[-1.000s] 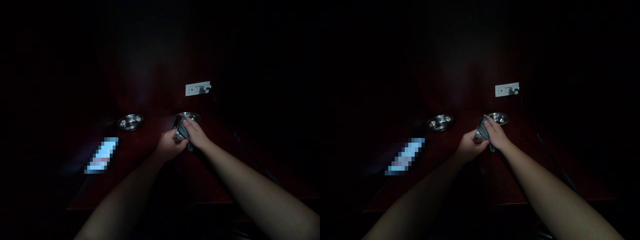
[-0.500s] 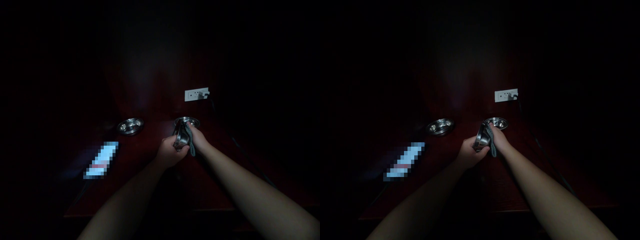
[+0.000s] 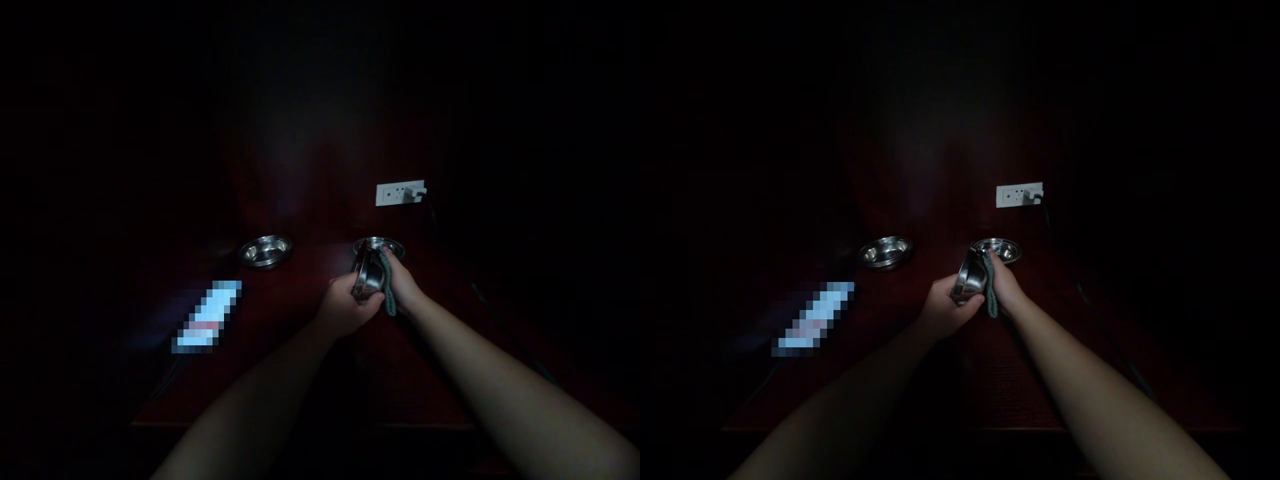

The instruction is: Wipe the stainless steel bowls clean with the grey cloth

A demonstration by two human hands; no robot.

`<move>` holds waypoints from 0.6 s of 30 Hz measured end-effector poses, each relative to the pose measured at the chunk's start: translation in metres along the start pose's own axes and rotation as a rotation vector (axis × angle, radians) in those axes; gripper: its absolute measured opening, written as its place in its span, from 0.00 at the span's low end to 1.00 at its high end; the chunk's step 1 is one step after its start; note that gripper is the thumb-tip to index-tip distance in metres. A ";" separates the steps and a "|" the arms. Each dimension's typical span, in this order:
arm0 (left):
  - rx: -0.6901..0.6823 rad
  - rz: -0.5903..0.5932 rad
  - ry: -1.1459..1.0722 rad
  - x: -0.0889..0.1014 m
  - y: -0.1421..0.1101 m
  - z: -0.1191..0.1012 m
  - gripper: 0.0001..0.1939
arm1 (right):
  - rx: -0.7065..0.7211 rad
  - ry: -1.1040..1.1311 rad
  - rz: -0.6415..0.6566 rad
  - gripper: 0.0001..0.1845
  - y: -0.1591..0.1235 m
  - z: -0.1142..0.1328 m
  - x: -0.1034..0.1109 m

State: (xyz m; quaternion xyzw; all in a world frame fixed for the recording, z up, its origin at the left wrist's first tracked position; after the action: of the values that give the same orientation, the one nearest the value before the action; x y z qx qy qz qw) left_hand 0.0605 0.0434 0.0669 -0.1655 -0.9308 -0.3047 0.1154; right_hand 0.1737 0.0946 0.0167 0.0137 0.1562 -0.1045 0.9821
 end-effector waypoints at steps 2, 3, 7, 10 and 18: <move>-0.003 -0.002 0.002 0.000 0.000 -0.001 0.07 | 0.007 0.002 0.013 0.22 0.000 0.000 -0.001; -0.007 -0.001 0.002 0.000 0.000 -0.001 0.07 | 0.018 -0.002 0.018 0.22 0.000 0.002 -0.001; -0.028 -0.003 0.020 0.001 -0.001 -0.002 0.08 | 0.016 -0.008 0.017 0.21 -0.001 0.003 -0.002; -0.042 -0.003 0.043 0.001 -0.001 -0.003 0.08 | -0.012 0.021 0.021 0.22 0.000 0.001 -0.003; -0.054 0.002 0.061 0.001 -0.001 -0.003 0.08 | -0.078 0.107 0.000 0.21 -0.002 -0.005 -0.003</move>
State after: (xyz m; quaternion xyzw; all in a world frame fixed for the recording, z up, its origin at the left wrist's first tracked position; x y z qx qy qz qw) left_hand 0.0598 0.0409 0.0688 -0.1599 -0.9181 -0.3348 0.1394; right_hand 0.1691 0.0934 0.0131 -0.0192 0.2126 -0.0974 0.9721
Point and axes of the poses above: each hand's wrist, its own y-axis towards the middle knuckle, its own x-axis out of the back of the hand, z = x × y, the point moved 9 cm from there along y, towards the middle knuckle, and after that the axes turned 4 degrees about -y, right-handed, at the moved point
